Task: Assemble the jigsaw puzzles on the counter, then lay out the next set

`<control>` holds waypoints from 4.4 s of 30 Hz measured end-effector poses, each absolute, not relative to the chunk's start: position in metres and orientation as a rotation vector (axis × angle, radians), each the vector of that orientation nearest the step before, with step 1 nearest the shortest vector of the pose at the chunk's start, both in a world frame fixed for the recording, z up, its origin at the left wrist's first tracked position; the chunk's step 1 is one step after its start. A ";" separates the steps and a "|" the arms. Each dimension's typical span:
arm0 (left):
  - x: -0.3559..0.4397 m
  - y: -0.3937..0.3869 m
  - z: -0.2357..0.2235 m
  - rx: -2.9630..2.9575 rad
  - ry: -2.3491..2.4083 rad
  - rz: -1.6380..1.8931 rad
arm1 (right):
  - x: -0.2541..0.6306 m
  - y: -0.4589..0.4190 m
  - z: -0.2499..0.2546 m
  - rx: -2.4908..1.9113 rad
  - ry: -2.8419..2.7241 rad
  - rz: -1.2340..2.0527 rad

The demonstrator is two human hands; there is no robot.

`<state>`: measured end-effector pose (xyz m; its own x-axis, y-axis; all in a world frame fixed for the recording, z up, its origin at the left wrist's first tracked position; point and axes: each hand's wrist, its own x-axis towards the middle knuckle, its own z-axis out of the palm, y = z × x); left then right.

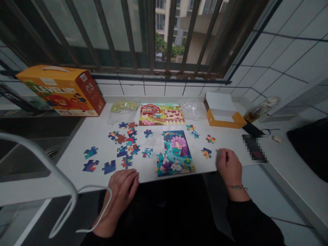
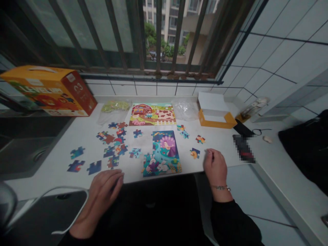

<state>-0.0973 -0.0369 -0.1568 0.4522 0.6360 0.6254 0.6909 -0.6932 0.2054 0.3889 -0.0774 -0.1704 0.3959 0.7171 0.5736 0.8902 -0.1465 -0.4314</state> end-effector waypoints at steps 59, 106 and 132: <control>-0.060 -0.031 -0.167 -2.818 -1.044 -0.998 | 0.217 -0.011 -0.110 -1.149 -2.264 0.631; -0.064 -0.014 -0.149 -2.734 -1.425 -1.059 | 0.209 -0.045 -0.155 -1.070 -2.292 0.243; -0.063 -0.003 -0.139 -2.781 -1.480 -0.804 | 0.208 -0.047 -0.155 -1.047 -2.219 0.233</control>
